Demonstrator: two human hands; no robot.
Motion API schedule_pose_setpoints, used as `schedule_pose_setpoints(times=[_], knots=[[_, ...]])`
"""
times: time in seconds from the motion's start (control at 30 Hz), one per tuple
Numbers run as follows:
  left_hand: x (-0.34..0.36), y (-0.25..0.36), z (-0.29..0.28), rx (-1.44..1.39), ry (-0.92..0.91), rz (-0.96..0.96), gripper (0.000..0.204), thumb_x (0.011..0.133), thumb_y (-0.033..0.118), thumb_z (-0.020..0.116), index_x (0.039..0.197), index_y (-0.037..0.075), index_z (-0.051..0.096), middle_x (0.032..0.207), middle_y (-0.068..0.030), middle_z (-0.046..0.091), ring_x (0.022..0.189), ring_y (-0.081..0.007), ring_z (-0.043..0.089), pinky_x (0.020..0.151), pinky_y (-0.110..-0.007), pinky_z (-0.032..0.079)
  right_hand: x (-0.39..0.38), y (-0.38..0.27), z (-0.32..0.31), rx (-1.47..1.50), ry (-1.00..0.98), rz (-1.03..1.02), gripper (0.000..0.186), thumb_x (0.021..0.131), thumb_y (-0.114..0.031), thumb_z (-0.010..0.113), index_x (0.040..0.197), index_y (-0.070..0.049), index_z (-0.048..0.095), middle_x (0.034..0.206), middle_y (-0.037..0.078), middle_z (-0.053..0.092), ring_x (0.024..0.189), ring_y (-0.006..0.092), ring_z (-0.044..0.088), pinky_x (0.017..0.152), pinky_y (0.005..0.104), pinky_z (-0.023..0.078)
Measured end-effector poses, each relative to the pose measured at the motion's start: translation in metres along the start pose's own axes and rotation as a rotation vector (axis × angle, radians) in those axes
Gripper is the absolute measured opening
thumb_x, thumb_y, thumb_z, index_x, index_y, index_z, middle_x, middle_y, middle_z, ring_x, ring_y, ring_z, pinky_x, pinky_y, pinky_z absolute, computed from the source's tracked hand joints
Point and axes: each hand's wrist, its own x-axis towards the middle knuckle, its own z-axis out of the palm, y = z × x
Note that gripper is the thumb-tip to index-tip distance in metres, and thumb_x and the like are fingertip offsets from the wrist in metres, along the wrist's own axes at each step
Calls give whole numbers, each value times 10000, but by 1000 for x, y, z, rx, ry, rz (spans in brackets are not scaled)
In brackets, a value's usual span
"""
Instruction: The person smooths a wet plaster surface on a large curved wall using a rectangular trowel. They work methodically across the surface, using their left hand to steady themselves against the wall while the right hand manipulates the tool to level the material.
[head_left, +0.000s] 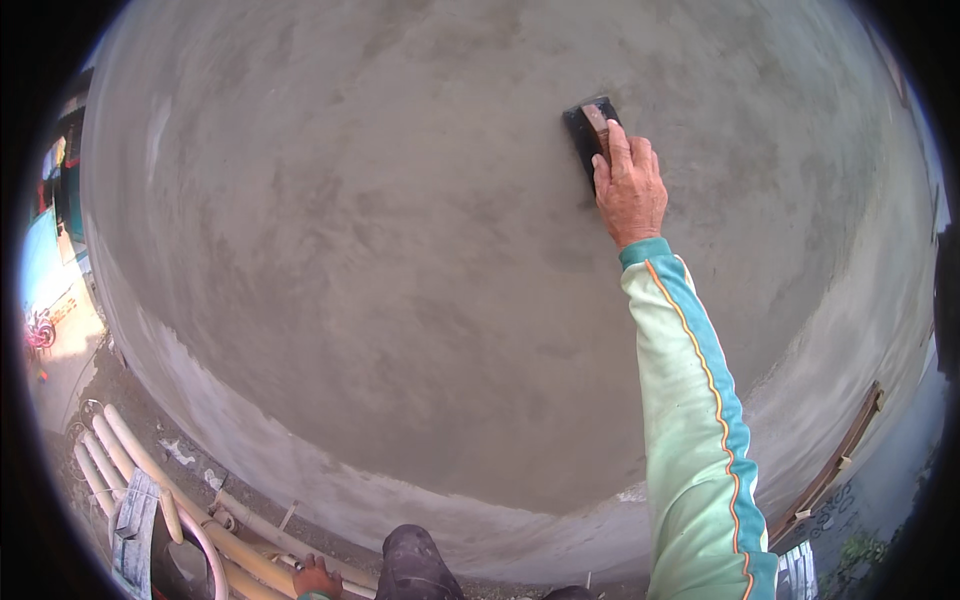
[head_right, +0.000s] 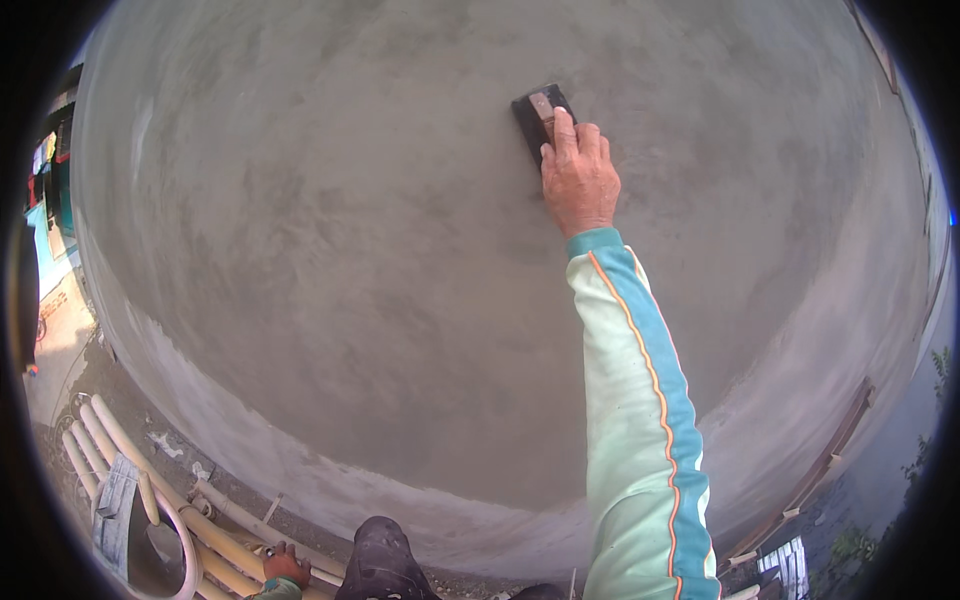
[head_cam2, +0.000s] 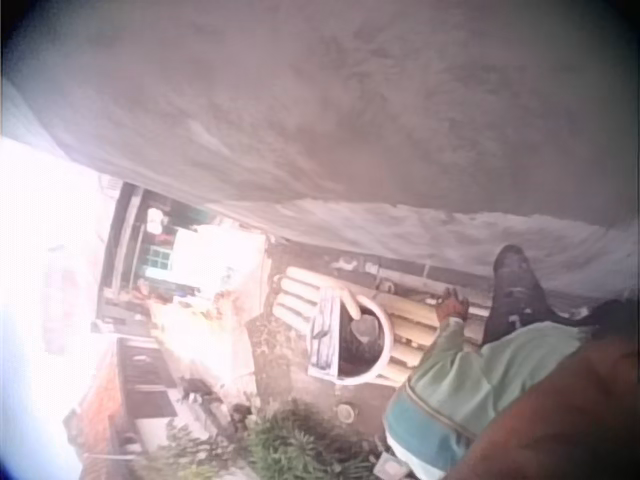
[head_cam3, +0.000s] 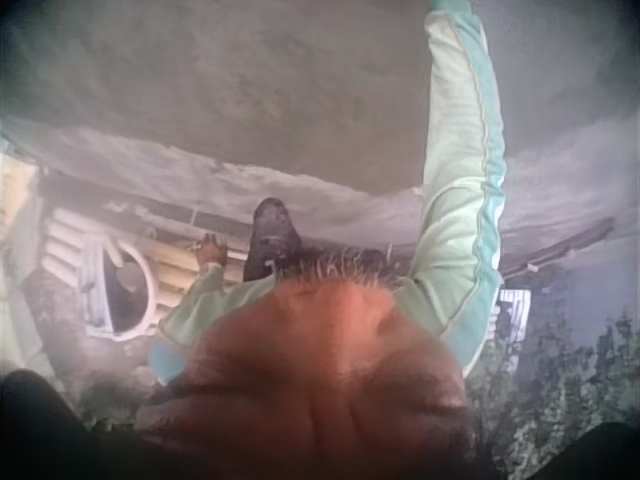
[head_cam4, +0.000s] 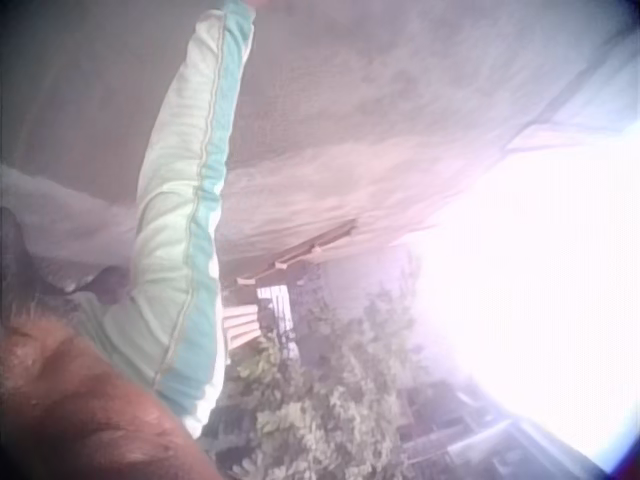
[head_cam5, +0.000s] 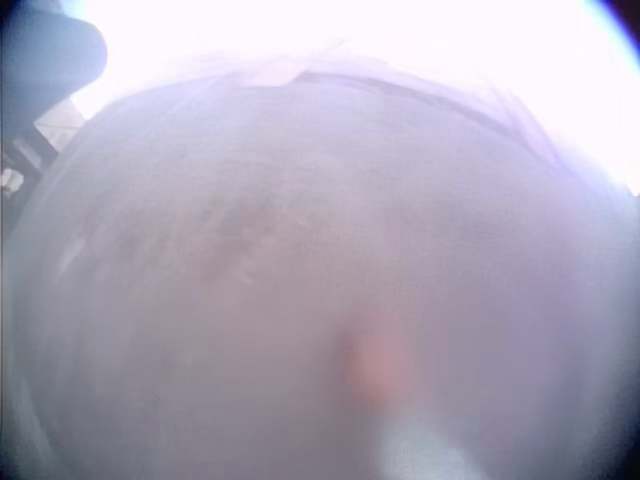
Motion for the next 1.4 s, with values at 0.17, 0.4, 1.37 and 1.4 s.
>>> schedule_pose_setpoints(times=[0.17, 0.4, 1.37, 1.4], knots=[[-3, 13, -32, 34, -228, -49, 705, 988, 531, 535, 1560, 122, 470, 1639, -130, 431, 1509, -379, 377, 1260, -579, 215, -75, -28, -13, 89, -428, -633, 556, 884, -126, 739, 1413, -91, 574, 1078, 68, 590, 941, 255, 625, 777, 379, 590], [-9, 26, -61, 79, -307, -46, 698, 1048, 542, 447, 1621, 146, 414, 1697, -85, 369, 1561, -330, 336, 1304, -510, 177, 48, 157, -34, -200, 105, 398, 495, 997, -286, 657, 1446, -110, 550, 1264, 159, 622, 1121, 397, 658, 917, 496, 559], [-1, 11, -30, 64, -178, -10, 672, 988, 517, 583, 1492, 74, 558, 1561, -158, 538, 1398, -359, 549, 1192, -486, 404, -162, 23, -22, 7, -148, 40, 546, 892, -106, 700, 1423, -62, 581, 1127, 120, 619, 953, 305, 638, 754, 409, 561], [-1, 9, -26, 50, -168, -8, 671, 985, 515, 590, 1487, 70, 561, 1550, -163, 548, 1399, -365, 544, 1193, -486, 402, -190, -3, -20, 68, -285, -192, 579, 862, -68, 703, 1428, -68, 582, 1093, 103, 616, 904, 272, 637, 708, 381, 564]])
